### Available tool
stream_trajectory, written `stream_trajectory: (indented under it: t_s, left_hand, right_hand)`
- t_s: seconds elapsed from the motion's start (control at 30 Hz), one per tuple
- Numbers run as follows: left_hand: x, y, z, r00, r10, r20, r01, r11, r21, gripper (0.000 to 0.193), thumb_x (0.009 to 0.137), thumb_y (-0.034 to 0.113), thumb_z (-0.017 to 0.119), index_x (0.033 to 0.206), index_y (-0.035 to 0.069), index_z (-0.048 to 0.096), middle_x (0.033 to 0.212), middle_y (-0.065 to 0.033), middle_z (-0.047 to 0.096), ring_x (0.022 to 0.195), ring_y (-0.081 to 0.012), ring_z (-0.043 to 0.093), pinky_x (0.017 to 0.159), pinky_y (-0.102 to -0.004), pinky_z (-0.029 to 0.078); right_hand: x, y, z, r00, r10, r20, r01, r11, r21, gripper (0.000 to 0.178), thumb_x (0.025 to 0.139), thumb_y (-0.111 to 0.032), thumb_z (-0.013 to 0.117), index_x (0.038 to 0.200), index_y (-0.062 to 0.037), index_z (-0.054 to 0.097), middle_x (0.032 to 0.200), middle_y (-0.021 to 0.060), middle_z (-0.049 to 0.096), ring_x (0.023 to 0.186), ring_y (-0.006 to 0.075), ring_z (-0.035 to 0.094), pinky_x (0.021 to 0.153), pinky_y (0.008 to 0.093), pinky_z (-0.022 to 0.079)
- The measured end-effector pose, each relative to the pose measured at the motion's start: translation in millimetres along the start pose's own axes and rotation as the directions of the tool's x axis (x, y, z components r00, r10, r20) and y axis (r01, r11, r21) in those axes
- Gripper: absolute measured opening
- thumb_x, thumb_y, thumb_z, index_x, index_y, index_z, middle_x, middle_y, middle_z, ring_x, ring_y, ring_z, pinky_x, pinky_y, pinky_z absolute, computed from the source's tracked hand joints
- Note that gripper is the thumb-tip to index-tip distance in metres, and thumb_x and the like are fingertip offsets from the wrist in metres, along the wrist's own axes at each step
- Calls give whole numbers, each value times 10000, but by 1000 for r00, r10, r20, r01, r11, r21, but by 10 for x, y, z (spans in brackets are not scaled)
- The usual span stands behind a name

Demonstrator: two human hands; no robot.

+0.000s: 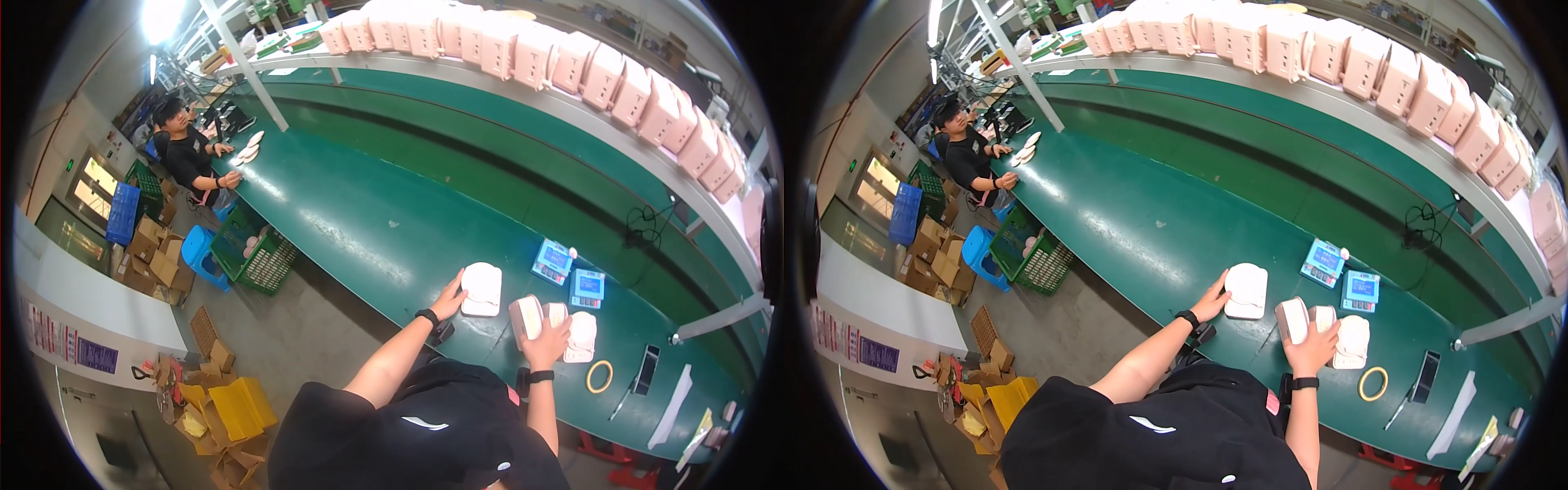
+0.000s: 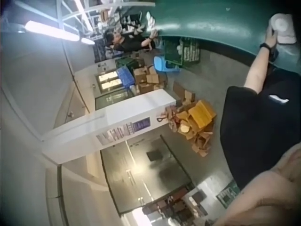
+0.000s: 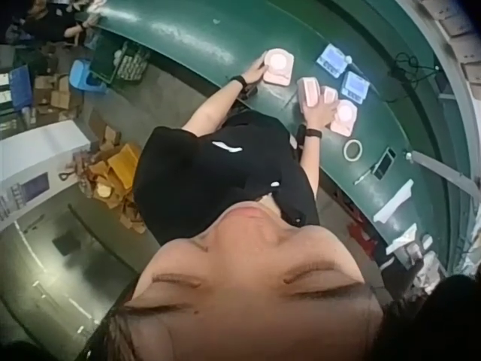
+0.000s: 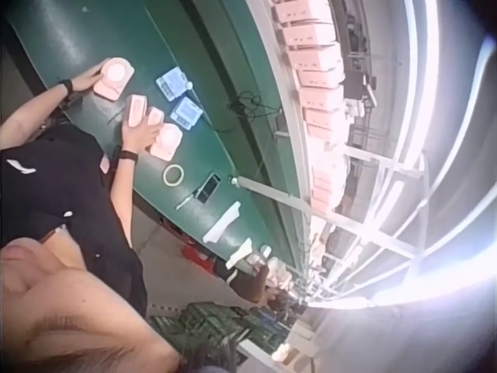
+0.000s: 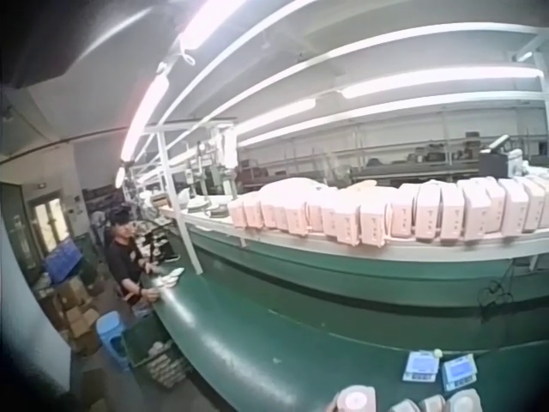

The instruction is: The person picks up pink and white plastic components, places the white parts into the pink parts, and applies tape to the assembly. They then set the finished units onto a shelf before repeating the process with more components.

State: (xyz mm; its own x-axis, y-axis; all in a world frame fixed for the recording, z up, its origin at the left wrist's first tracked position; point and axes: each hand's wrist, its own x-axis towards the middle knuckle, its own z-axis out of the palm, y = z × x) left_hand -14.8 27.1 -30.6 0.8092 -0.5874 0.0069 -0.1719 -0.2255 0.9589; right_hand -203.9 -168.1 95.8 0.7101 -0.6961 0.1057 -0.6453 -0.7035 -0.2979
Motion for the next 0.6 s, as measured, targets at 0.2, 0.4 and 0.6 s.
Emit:
stream_trajectory:
  t_s: [0.2,0.4,0.6]
  left_hand:
    - [17,-92,-74,1000,18,3,-18,1000,-12,649,924,199,506,1464,64,171,1436,-236,331,1341,-348,318,1094,-378,257]
    - [21,18,-72,1000,0,17,0,1000,5,645,930,202,502,1466,67,167,1445,-229,320,1352,-339,298,1102,-373,236]
    - [-55,26,-64,999,-31,13,31,999,17,645,935,214,498,1470,75,165,1456,-218,304,1360,-334,279,1105,-376,226]
  right_hand:
    - [46,-22,26,1000,-20,8,20,1000,23,535,545,-290,730,1039,-115,625,1389,299,277,1132,456,413,902,506,382]
    - [47,27,81,998,-31,-50,33,999,31,538,537,-290,726,1034,-109,624,1383,292,284,1109,448,423,885,506,379]
    - [-8,41,47,998,-46,-33,47,998,31,542,541,-292,725,1038,-103,624,1384,299,278,1108,452,424,872,506,394]
